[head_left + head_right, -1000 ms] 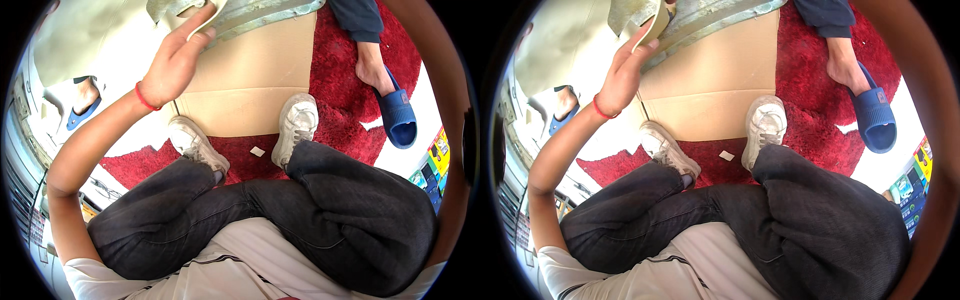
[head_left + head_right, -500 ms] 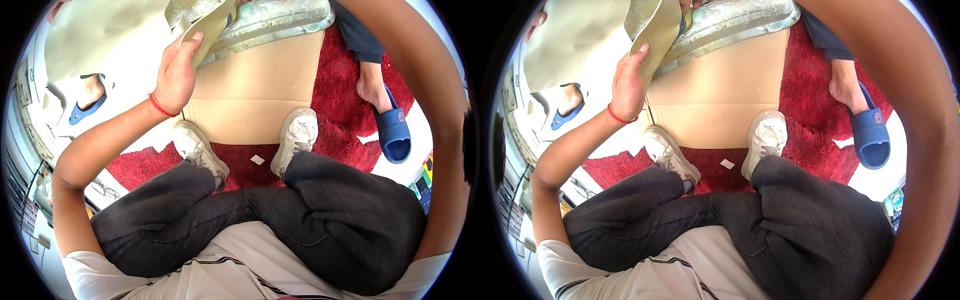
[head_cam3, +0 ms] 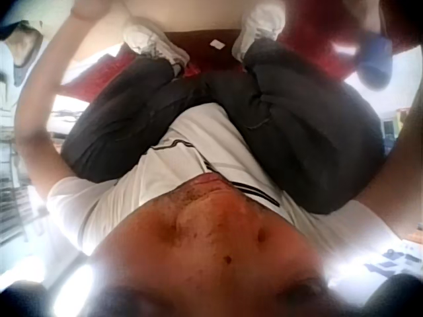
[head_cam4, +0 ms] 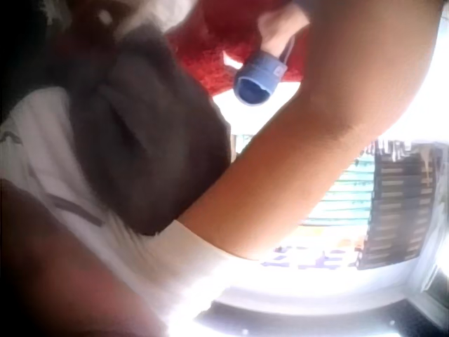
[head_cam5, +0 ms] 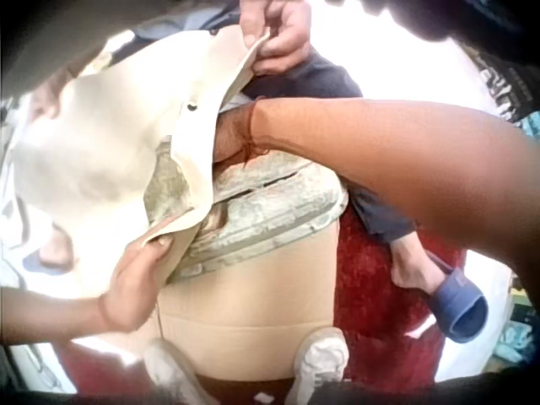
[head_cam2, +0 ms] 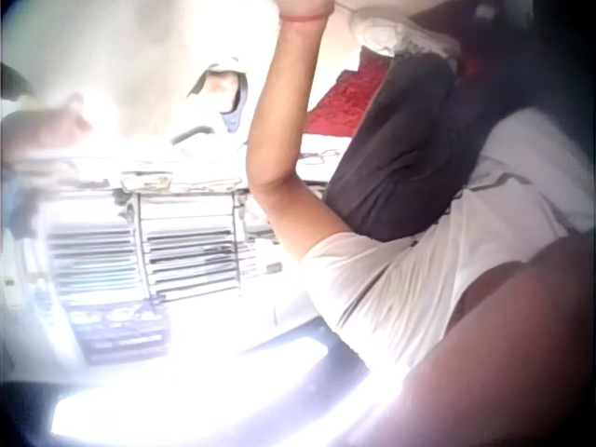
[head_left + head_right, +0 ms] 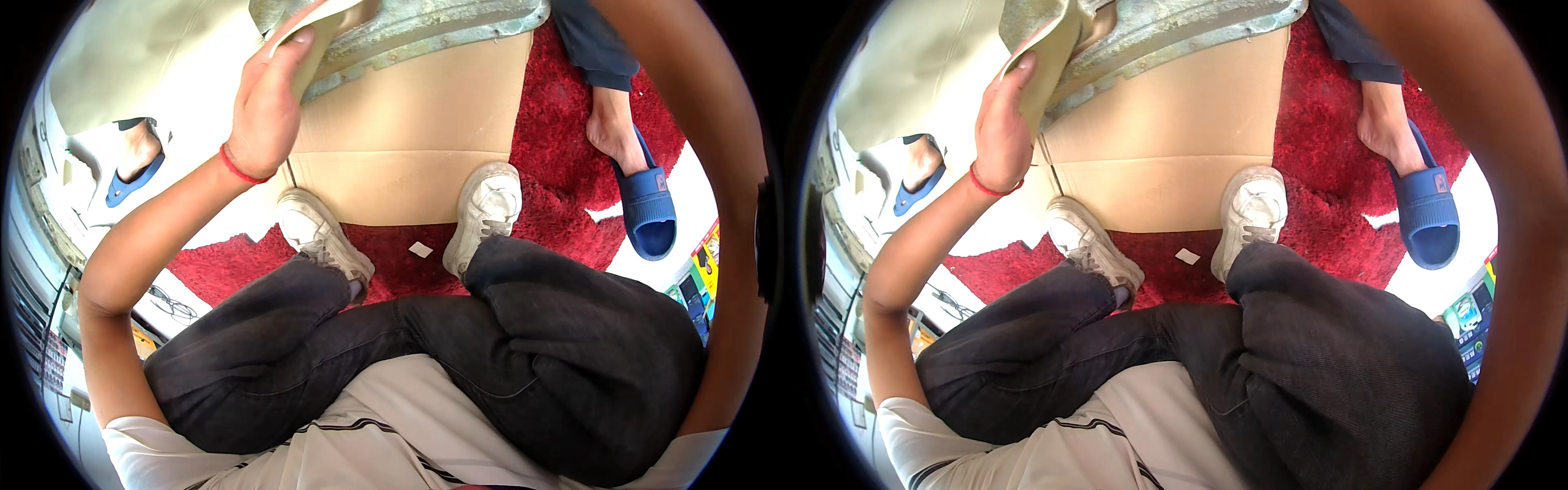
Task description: The person aligns and presses a light-colored fabric piece onto a larger padded base, smoothing the edges and seams by hand. They repeatedly adjust the fabric to ensure it fits the contours of the base.
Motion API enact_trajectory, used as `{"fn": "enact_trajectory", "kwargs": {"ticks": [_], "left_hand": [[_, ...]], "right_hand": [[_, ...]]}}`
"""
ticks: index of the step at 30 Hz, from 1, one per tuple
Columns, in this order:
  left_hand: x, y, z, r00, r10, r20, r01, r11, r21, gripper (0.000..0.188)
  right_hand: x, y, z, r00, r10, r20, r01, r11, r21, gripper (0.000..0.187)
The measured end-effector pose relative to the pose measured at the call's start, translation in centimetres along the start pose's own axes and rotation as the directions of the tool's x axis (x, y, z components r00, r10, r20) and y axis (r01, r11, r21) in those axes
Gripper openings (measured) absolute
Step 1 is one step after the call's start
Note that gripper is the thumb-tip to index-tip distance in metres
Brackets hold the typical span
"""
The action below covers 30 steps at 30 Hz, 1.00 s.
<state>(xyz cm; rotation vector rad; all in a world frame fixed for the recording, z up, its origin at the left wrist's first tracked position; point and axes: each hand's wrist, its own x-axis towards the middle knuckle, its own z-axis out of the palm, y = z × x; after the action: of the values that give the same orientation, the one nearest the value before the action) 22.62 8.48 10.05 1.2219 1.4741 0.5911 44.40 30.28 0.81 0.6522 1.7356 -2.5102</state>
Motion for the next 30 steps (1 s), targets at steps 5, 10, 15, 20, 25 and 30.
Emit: {"fn": "enact_trajectory", "kwargs": {"ticks": [5,10,15,20,25,30], "left_hand": [[-0.6,-2.5,0.0,0.954,0.281,0.108,-0.301,0.894,0.33,0.037],[-1.0,2.4,2.3,0.972,0.151,0.179,-0.142,0.988,-0.059,0.047],[-1.4,2.3,2.2,0.967,0.165,0.195,-0.159,0.986,-0.047,0.05],[-1.2,2.8,2.6,0.972,0.092,0.214,-0.073,0.993,-0.096,0.049],[-1.1,1.1,3.3,0.974,0.113,0.197,-0.111,0.994,-0.021,0.052],[-0.8,1.0,4.0,0.882,0.388,0.268,-0.444,0.874,0.196,0.05]], "right_hand": [[-0.1,0.1,-0.5,0.994,-0.108,0.02,0.11,0.984,-0.138,0.024],[-0.5,0.4,0.4,0.999,-0.018,0.036,0.018,1.0,0.022,0.027],[-1.0,-0.4,1.7,1.0,-0.002,0.023,0.0,0.996,0.089,0.027],[-1.4,0.1,2.3,0.998,-0.051,0.021,0.047,0.983,0.175,0.025],[-1.4,-0.6,2.3,1.0,-0.008,-0.019,0.01,0.992,0.13,0.022],[-1.7,-0.5,1.8,0.997,0.051,-0.059,-0.044,0.992,0.12,0.019]]}}
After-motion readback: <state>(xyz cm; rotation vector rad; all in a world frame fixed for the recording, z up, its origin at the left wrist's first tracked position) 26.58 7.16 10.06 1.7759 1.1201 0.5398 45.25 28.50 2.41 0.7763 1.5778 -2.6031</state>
